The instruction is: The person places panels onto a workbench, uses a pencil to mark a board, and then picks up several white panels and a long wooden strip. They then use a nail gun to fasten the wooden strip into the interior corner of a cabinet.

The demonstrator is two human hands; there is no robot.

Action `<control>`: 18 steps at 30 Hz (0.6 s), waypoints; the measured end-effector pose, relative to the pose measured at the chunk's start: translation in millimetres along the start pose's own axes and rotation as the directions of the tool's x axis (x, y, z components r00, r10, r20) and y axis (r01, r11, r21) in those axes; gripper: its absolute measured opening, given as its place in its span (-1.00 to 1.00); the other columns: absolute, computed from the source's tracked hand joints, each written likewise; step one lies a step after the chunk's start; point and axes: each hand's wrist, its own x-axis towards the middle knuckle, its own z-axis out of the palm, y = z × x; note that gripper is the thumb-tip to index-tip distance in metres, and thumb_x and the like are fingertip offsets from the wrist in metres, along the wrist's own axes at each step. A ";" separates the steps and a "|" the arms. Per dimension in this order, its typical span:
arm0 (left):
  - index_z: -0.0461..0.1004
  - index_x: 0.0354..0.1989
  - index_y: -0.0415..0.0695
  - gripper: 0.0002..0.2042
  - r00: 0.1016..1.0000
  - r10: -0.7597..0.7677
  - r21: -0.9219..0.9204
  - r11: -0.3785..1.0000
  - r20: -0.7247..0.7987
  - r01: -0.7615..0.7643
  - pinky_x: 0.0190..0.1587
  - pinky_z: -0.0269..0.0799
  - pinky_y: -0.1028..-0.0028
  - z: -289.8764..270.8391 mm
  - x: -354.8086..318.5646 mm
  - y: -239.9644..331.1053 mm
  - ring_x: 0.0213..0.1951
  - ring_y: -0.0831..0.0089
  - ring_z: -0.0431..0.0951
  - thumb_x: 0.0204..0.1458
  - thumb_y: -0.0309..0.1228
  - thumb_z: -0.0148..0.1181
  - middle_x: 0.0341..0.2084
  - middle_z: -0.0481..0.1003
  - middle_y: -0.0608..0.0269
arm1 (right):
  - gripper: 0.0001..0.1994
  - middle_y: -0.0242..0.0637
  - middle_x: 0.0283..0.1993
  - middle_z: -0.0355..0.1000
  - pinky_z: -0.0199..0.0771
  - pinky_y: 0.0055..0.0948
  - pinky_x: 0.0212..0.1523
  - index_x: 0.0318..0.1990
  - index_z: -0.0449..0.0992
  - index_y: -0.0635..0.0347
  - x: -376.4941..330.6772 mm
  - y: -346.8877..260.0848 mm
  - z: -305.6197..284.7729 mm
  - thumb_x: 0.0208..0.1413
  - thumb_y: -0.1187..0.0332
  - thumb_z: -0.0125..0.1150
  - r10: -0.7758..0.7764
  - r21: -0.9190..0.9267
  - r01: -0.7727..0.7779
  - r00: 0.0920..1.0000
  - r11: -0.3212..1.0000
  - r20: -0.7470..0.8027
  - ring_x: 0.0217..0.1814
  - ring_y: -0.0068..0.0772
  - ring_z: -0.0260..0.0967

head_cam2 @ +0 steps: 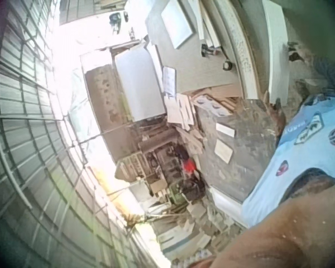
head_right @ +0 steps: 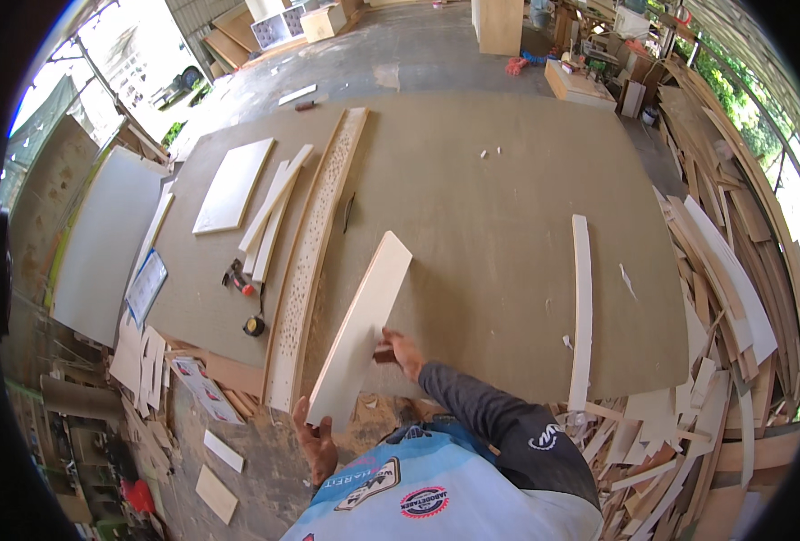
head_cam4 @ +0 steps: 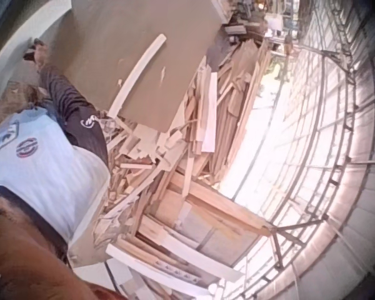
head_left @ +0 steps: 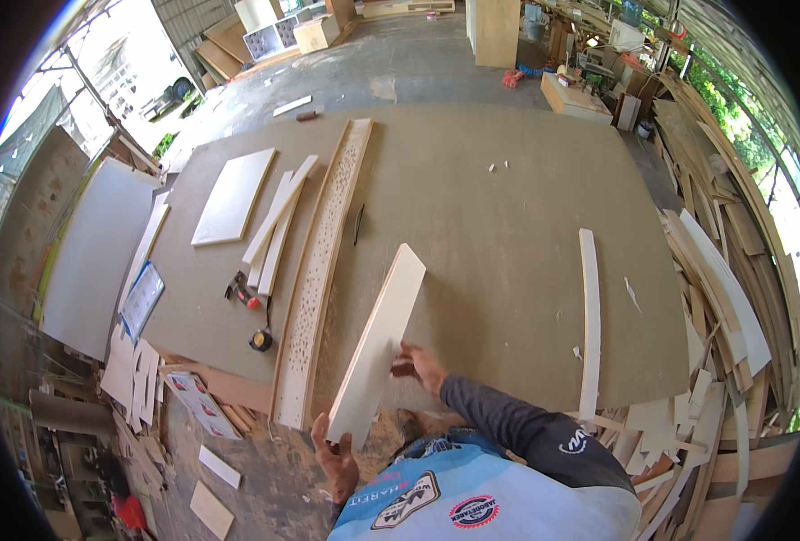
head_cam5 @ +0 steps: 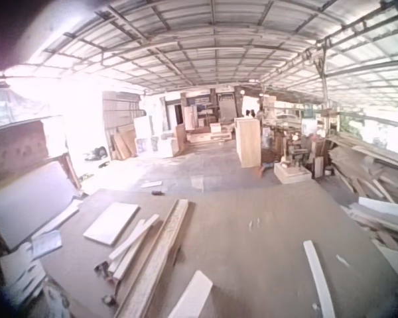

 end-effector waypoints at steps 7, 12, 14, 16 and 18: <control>0.13 0.19 -0.21 -0.63 0.969 -0.195 -0.034 0.981 -0.150 0.192 0.11 0.34 0.38 -71.8 -54.2 -50.8 0.01 0.36 0.42 0.29 -0.41 0.05 -0.03 0.40 0.06 | -0.65 -0.18 -0.20 0.53 0.60 -0.44 -0.41 -0.02 0.42 0.36 -7.7 32.1 27.2 0.30 0.18 0.13 0.038 -0.359 0.001 0.994 0.934 0.103 -0.41 -0.35 0.58; 0.17 0.13 -0.22 -0.68 0.933 -0.302 -0.090 0.953 -0.194 0.289 -0.05 0.52 0.32 -91.9 -75.1 -72.8 -0.11 0.40 0.48 0.32 -0.34 0.01 -0.09 0.42 0.10 | -0.69 -0.17 -0.23 0.53 0.56 -0.50 -0.55 -0.07 0.42 0.43 -1.6 61.4 52.2 0.28 0.28 0.16 -0.002 -0.493 0.040 0.997 0.869 0.077 -0.46 -0.35 0.58; 0.20 0.09 -0.23 -0.69 0.927 -0.319 -0.113 0.947 -0.197 0.302 -0.09 0.55 0.33 -98.1 -74.6 -87.1 -0.13 0.42 0.50 0.32 -0.30 0.02 -0.11 0.42 0.12 | -0.71 -0.17 -0.28 0.53 0.57 -0.49 -0.58 -0.11 0.44 0.45 5.0 65.8 66.0 0.26 0.31 0.18 -0.046 -0.619 0.063 0.998 0.783 0.043 -0.46 -0.36 0.58; 0.23 0.06 -0.24 -0.69 0.916 -0.346 -0.124 0.937 -0.205 0.326 -0.09 0.55 0.36 -101.3 -71.7 -95.4 -0.15 0.43 0.50 0.32 -0.27 0.03 -0.13 0.42 0.13 | -0.73 -0.16 -0.33 0.53 0.57 -0.47 -0.59 -0.17 0.45 0.46 11.5 65.5 80.1 0.24 0.33 0.20 -0.089 -0.747 0.053 0.996 0.663 -0.009 -0.47 -0.38 0.58; 0.25 0.04 -0.24 -0.69 0.912 -0.354 -0.168 0.931 -0.207 0.323 -0.10 0.56 0.37 -103.4 -65.6 -104.7 -0.16 0.44 0.50 0.32 -0.26 0.03 -0.14 0.43 0.15 | -0.75 -0.15 -0.37 0.53 0.56 -0.46 -0.60 -0.20 0.46 0.46 12.8 58.9 97.3 0.20 0.35 0.24 -0.114 -0.778 0.060 0.993 0.625 -0.015 -0.48 -0.40 0.58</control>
